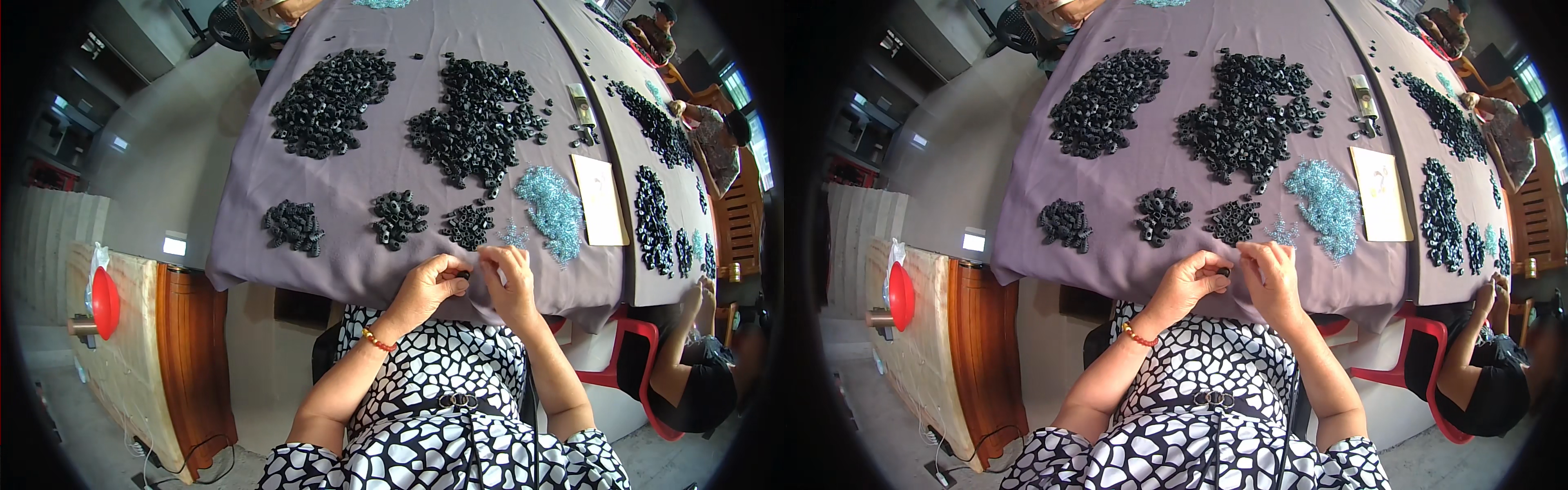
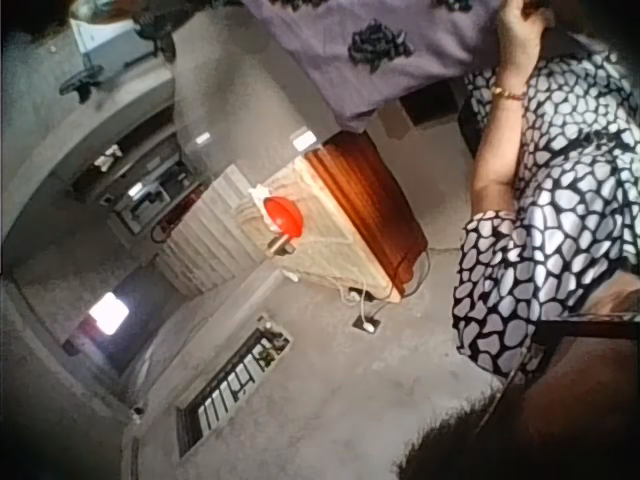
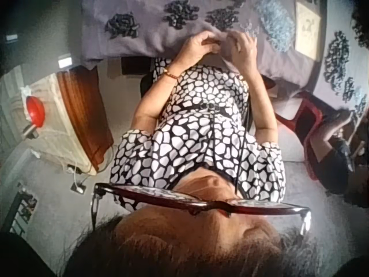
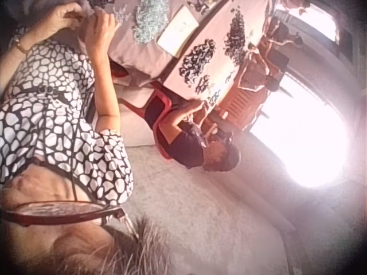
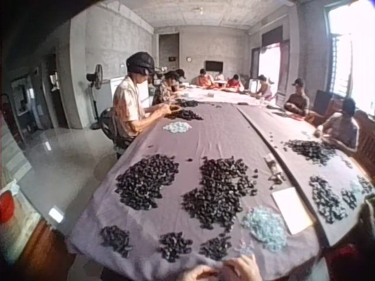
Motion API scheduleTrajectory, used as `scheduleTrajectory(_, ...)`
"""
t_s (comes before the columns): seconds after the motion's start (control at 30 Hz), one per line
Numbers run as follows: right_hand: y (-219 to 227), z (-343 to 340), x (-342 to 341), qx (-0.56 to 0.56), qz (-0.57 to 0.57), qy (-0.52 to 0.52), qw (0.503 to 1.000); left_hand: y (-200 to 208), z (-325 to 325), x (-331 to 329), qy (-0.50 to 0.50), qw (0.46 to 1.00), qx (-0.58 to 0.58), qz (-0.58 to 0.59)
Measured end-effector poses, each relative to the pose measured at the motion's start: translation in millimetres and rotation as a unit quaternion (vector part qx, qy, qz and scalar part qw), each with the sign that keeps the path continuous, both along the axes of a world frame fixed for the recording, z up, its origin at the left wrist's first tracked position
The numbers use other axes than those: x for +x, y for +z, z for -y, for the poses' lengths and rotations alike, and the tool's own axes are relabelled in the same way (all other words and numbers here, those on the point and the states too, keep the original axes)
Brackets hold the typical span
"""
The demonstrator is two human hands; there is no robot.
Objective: The person picks up small black and light blue pieces from piles on a table and sorts them into smaller groups.
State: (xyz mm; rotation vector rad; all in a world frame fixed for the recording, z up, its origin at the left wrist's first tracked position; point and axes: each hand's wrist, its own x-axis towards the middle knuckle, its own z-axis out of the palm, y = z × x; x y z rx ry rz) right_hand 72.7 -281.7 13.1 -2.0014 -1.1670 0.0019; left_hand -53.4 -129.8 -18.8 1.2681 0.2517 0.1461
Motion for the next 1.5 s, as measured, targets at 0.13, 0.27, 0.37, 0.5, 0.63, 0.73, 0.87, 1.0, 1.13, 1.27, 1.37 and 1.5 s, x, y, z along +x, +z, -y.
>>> scheduleTrajectory(0.13, 1, -13, 11, -0.023, 0.162, -0.038, 0.986, -1, 0, 0, 0.003, 1.0, 0.009, -0.011)
scheduleTrajectory(0.27, -3, -20, 14, -0.098, 0.238, -0.025, 0.966, -1, 1, 0, 0.011, 1.0, -0.025, -0.014)
scheduleTrajectory(0.37, -11, -20, 15, -0.123, 0.252, -0.026, 0.959, -2, 2, 1, 0.005, 1.0, -0.028, -0.01)
scheduleTrajectory(0.5, -10, -22, 14, -0.139, 0.235, -0.027, 0.962, 2, 1, -1, 0.009, 1.0, -0.026, -0.01)
scheduleTrajectory(0.63, -8, -20, 15, -0.139, 0.237, -0.023, 0.961, 2, 0, -1, -0.003, 1.0, -0.008, -0.02)
scheduleTrajectory(0.73, -4, -18, 13, -0.106, 0.229, -0.021, 0.967, 1, -1, 0, -0.008, 1.0, -0.007, -0.016)
scheduleTrajectory(0.87, 4, -13, 7, -0.054, 0.183, -0.014, 0.981, 6, 0, 0, -0.003, 1.0, -0.014, 0.006)
scheduleTrajectory(1.0, 10, -10, 3, -0.04, 0.175, 0.003, 0.984, 4, 1, 0, 0.005, 1.0, -0.014, 0.009)
scheduleTrajectory(1.13, 8, -9, 0, -0.023, 0.158, -0.003, 0.987, 0, 1, 0, 0.005, 1.0, -0.005, 0.017)
scheduleTrajectory(1.27, 8, -7, -2, -0.026, 0.148, -0.004, 0.989, -3, -1, 0, -0.016, 1.0, -0.012, 0.02)
scheduleTrajectory(1.37, 7, -5, -3, -0.013, 0.099, 0.012, 0.995, -4, -1, 0, -0.016, 1.0, -0.005, 0.021)
scheduleTrajectory(1.5, 11, -1, -13, -0.001, -0.098, -0.028, 0.995, -1, 0, 0, -0.015, 1.0, -0.002, 0.005)
